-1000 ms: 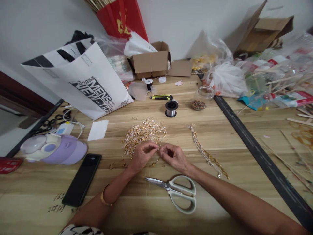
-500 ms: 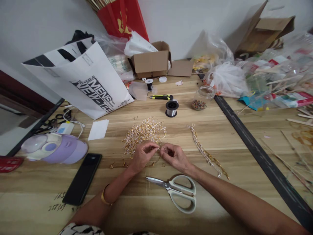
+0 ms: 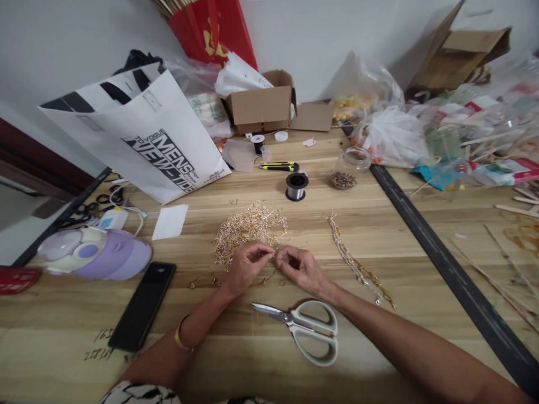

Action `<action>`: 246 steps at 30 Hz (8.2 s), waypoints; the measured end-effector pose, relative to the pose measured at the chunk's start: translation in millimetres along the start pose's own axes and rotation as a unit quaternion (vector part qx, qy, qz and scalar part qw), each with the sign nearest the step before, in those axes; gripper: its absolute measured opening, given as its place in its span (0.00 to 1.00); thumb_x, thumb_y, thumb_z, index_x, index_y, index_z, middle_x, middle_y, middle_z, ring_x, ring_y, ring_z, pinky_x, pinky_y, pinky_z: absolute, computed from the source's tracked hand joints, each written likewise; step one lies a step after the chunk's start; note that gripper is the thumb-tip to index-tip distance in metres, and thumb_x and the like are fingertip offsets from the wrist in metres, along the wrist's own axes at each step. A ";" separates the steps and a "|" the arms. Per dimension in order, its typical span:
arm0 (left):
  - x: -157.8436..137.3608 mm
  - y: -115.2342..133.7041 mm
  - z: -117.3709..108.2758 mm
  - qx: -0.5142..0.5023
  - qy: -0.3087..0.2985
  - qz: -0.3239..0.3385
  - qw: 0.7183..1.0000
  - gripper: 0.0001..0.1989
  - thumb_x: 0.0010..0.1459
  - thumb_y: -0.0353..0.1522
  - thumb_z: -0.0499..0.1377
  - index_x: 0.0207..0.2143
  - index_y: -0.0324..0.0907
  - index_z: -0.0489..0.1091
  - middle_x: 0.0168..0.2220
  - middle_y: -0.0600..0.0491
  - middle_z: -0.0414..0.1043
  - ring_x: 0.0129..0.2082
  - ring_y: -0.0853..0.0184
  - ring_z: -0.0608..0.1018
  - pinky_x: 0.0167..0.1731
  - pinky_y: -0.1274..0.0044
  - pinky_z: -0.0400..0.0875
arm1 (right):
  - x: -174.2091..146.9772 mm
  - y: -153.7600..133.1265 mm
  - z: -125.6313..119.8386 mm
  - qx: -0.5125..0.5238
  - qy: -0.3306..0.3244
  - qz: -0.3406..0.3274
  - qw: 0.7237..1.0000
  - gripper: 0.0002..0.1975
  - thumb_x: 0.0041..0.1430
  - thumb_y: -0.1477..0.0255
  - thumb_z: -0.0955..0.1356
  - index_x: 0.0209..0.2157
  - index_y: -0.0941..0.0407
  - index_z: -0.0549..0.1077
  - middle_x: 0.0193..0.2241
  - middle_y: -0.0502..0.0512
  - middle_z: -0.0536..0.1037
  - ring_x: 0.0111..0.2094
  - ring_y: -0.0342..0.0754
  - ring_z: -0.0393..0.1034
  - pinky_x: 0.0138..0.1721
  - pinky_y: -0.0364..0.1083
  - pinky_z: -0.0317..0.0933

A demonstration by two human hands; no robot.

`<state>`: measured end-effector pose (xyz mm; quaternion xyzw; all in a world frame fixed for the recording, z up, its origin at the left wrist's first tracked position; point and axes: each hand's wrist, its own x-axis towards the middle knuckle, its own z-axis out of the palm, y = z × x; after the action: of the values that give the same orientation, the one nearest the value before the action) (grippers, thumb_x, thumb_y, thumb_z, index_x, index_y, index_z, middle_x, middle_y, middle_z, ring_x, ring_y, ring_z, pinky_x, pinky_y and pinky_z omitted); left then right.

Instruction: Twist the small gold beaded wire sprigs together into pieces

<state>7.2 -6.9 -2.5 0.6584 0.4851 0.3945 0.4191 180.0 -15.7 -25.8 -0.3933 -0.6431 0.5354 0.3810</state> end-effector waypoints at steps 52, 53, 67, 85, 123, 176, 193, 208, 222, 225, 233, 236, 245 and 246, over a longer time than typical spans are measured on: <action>-0.6 -11.1 -0.5 -0.262 0.003 -0.200 0.944 0.07 0.42 0.30 0.68 0.26 0.37 0.76 0.22 0.55 0.74 0.24 0.73 0.73 0.30 0.81 0.68 | -3.0 -0.1 5.7 -0.024 0.061 -0.066 0.996 0.05 0.58 0.72 0.65 0.29 0.58 0.69 0.20 0.47 0.65 0.21 0.39 0.57 0.22 0.39 0.52; -0.4 -10.9 -0.3 -0.262 -0.001 -0.200 0.944 0.06 0.42 0.30 0.68 0.26 0.38 0.75 0.22 0.55 0.74 0.24 0.73 0.73 0.30 0.81 0.68 | -3.3 -0.9 5.4 -0.028 0.064 -0.070 0.995 0.05 0.58 0.72 0.65 0.29 0.58 0.69 0.21 0.47 0.65 0.21 0.39 0.57 0.22 0.39 0.52; -0.1 -3.5 1.2 -0.235 -0.018 -0.197 0.952 0.05 0.43 0.30 0.67 0.25 0.37 0.75 0.22 0.55 0.73 0.24 0.72 0.73 0.31 0.80 0.67 | -6.8 -12.4 1.2 -0.071 0.055 -0.092 0.992 0.06 0.58 0.72 0.64 0.28 0.57 0.67 0.19 0.47 0.63 0.19 0.39 0.56 0.20 0.39 0.51; -0.8 -2.2 1.3 -0.201 -0.023 -0.193 0.960 0.07 0.43 0.32 0.67 0.25 0.38 0.74 0.21 0.55 0.72 0.23 0.71 0.72 0.29 0.79 0.67 | -7.0 -11.3 1.3 -0.080 0.049 -0.094 0.991 0.06 0.58 0.72 0.64 0.28 0.57 0.67 0.19 0.48 0.64 0.20 0.39 0.57 0.20 0.40 0.52; -2.3 7.7 2.7 -0.156 -0.015 -0.173 0.973 0.08 0.42 0.33 0.67 0.25 0.37 0.74 0.23 0.54 0.74 0.24 0.72 0.73 0.27 0.80 0.67 | -4.8 -1.7 1.9 -0.085 0.074 -0.108 0.988 0.07 0.60 0.69 0.65 0.32 0.57 0.72 0.25 0.52 0.73 0.25 0.42 0.64 0.26 0.41 0.58; -5.2 -1.2 5.5 -0.194 -0.023 -0.156 0.968 0.07 0.46 0.33 0.67 0.26 0.39 0.74 0.23 0.56 0.73 0.25 0.73 0.72 0.31 0.80 0.66 | -6.2 -4.1 1.9 -0.044 0.083 -0.104 0.990 0.07 0.61 0.69 0.64 0.31 0.58 0.69 0.22 0.49 0.69 0.21 0.39 0.60 0.22 0.39 0.56; -3.2 -0.3 7.3 -0.313 -0.053 -0.191 0.929 0.09 0.43 0.34 0.68 0.23 0.37 0.74 0.21 0.55 0.71 0.24 0.73 0.71 0.30 0.79 0.64 | -7.5 -3.9 2.2 -0.012 0.062 -0.090 0.994 0.09 0.61 0.67 0.65 0.31 0.58 0.70 0.22 0.49 0.70 0.21 0.39 0.59 0.22 0.39 0.54; -1.7 -4.0 6.3 -0.336 -0.057 -0.211 0.916 0.10 0.42 0.34 0.68 0.23 0.37 0.73 0.21 0.54 0.70 0.24 0.72 0.70 0.30 0.78 0.64 | -8.3 -7.9 0.4 -0.021 0.053 -0.092 0.994 0.08 0.61 0.69 0.64 0.31 0.58 0.69 0.23 0.49 0.69 0.21 0.39 0.59 0.22 0.39 0.55; 0.8 -1.7 5.3 -0.303 -0.020 -0.206 0.930 0.10 0.37 0.33 0.70 0.22 0.37 0.75 0.21 0.55 0.72 0.23 0.72 0.72 0.30 0.78 0.66 | -6.4 -8.7 0.2 -0.025 0.067 -0.089 0.993 0.10 0.61 0.67 0.64 0.30 0.58 0.69 0.21 0.49 0.68 0.20 0.39 0.58 0.21 0.39 0.54; 0.7 -2.7 5.5 -0.303 -0.016 -0.210 0.930 0.09 0.37 0.32 0.70 0.23 0.38 0.75 0.21 0.54 0.73 0.24 0.72 0.72 0.31 0.78 0.67 | -6.0 -8.1 0.4 -0.028 0.072 -0.089 0.993 0.10 0.61 0.66 0.64 0.30 0.57 0.68 0.20 0.48 0.67 0.20 0.39 0.57 0.21 0.39 0.54; 0.8 -4.7 4.8 -0.295 -0.014 -0.201 0.934 0.08 0.38 0.31 0.69 0.23 0.38 0.76 0.22 0.54 0.74 0.24 0.72 0.73 0.32 0.79 0.67 | -4.7 -5.3 0.9 -0.027 0.081 -0.083 0.993 0.09 0.61 0.68 0.64 0.30 0.57 0.67 0.20 0.47 0.66 0.20 0.40 0.58 0.21 0.39 0.54; 0.9 -3.5 4.8 -0.289 -0.009 -0.194 0.937 0.07 0.38 0.30 0.69 0.23 0.38 0.76 0.22 0.54 0.74 0.25 0.72 0.73 0.32 0.79 0.67 | -4.5 -5.3 0.9 -0.026 0.080 -0.077 0.994 0.08 0.61 0.68 0.64 0.30 0.57 0.67 0.19 0.47 0.66 0.20 0.39 0.58 0.21 0.39 0.53; -1.0 -4.7 4.2 -0.259 -0.009 -0.180 0.949 0.06 0.40 0.29 0.68 0.24 0.38 0.75 0.23 0.55 0.73 0.26 0.72 0.73 0.33 0.79 0.66 | -3.9 -6.8 0.9 -0.028 0.076 -0.064 0.995 0.07 0.60 0.69 0.64 0.29 0.58 0.67 0.19 0.47 0.65 0.20 0.39 0.57 0.21 0.39 0.52; -1.3 -5.3 4.0 -0.251 -0.010 -0.178 0.952 0.06 0.40 0.30 0.68 0.24 0.38 0.75 0.23 0.55 0.73 0.26 0.72 0.72 0.32 0.79 0.66 | -3.8 -6.6 0.9 -0.028 0.077 -0.066 0.994 0.07 0.60 0.70 0.64 0.30 0.58 0.67 0.19 0.47 0.66 0.20 0.39 0.58 0.21 0.39 0.53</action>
<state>9.1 -7.9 -8.9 0.4389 0.4759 0.4158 0.6387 180.0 -20.3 -19.6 -0.4007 -0.6513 0.4591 0.4522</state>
